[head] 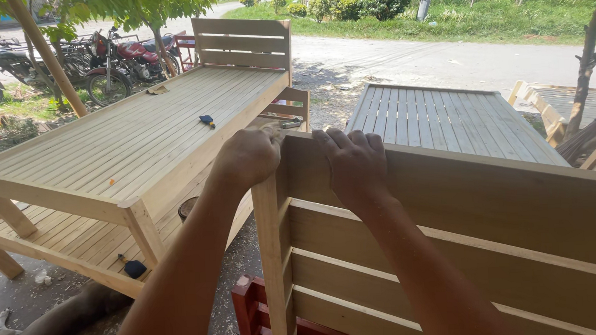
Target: The person sands a large wooden bed headboard frame outdoors, rubbing sandpaper or a sanding block by hand along the top rails, edges, and slats of the frame, working over different sections of the panel throughout the clip.
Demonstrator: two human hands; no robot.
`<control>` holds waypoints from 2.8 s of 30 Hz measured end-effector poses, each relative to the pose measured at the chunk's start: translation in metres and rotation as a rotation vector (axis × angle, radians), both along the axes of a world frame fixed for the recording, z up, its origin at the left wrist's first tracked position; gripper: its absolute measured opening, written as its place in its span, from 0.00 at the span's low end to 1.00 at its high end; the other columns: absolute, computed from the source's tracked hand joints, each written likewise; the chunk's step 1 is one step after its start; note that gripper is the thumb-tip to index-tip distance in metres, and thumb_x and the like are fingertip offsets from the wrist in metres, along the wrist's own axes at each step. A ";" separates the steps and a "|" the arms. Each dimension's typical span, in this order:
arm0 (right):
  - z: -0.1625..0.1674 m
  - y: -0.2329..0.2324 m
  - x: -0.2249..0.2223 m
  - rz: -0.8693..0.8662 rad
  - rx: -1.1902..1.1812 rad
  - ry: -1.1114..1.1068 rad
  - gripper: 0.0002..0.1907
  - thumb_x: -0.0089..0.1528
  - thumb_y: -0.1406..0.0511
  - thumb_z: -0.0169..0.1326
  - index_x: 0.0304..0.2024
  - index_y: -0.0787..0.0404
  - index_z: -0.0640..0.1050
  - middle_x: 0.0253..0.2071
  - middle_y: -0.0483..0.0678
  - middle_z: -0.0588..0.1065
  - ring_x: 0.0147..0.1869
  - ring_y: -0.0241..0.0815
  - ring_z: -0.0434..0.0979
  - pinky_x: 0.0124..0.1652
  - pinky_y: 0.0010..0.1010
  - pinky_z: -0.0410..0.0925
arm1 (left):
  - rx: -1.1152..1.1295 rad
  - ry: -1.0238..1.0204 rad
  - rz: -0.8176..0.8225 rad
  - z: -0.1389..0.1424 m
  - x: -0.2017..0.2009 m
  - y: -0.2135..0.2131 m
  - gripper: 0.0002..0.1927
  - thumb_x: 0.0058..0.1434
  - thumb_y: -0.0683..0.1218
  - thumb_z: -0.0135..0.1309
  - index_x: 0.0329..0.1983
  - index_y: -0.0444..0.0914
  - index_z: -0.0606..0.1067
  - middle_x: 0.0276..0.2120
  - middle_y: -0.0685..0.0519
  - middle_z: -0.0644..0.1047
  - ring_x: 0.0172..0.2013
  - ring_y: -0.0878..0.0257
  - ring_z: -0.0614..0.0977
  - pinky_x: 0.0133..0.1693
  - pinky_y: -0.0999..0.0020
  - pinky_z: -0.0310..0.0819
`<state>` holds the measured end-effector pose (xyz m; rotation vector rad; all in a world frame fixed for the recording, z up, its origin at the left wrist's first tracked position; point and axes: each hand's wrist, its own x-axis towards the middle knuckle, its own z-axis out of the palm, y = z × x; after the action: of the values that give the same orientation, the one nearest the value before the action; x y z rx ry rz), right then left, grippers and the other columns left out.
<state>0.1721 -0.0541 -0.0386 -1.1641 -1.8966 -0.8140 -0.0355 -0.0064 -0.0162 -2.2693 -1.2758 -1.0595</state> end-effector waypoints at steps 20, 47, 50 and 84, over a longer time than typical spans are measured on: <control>-0.055 -0.100 0.265 -0.498 0.374 0.050 0.17 0.82 0.61 0.42 0.39 0.56 0.75 0.41 0.45 0.72 0.52 0.45 0.70 0.63 0.37 0.58 | 0.072 -0.002 -0.247 -0.001 0.164 -0.057 0.19 0.72 0.59 0.43 0.38 0.42 0.76 0.35 0.49 0.80 0.37 0.52 0.81 0.50 0.40 0.64; -0.049 -0.311 0.496 -0.203 0.284 0.649 0.23 0.84 0.60 0.27 0.52 0.70 0.71 0.47 0.50 0.73 0.50 0.39 0.74 0.54 0.26 0.69 | 0.091 -0.036 -0.629 0.000 0.652 -0.257 0.16 0.69 0.56 0.44 0.40 0.42 0.76 0.31 0.54 0.79 0.28 0.63 0.81 0.33 0.63 0.74; -0.045 -0.311 0.498 -0.294 0.312 0.593 0.22 0.85 0.59 0.31 0.52 0.70 0.71 0.49 0.52 0.72 0.52 0.41 0.73 0.56 0.29 0.67 | 0.253 0.004 -0.558 -0.032 0.615 -0.222 0.13 0.70 0.54 0.45 0.42 0.41 0.74 0.34 0.52 0.76 0.32 0.62 0.77 0.38 0.61 0.71; 0.013 -0.157 0.283 -0.312 -0.075 -0.026 0.20 0.70 0.51 0.54 0.54 0.58 0.79 0.41 0.50 0.76 0.48 0.52 0.72 0.56 0.52 0.58 | 0.353 -0.266 0.026 -0.112 0.237 -0.059 0.22 0.76 0.58 0.41 0.70 0.56 0.73 0.76 0.48 0.61 0.76 0.37 0.54 0.74 0.40 0.38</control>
<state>0.4550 -0.2110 -0.0260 -1.5278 -1.8033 -0.9330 0.2019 -0.0654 -0.1278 -1.8918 -1.1006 -1.4845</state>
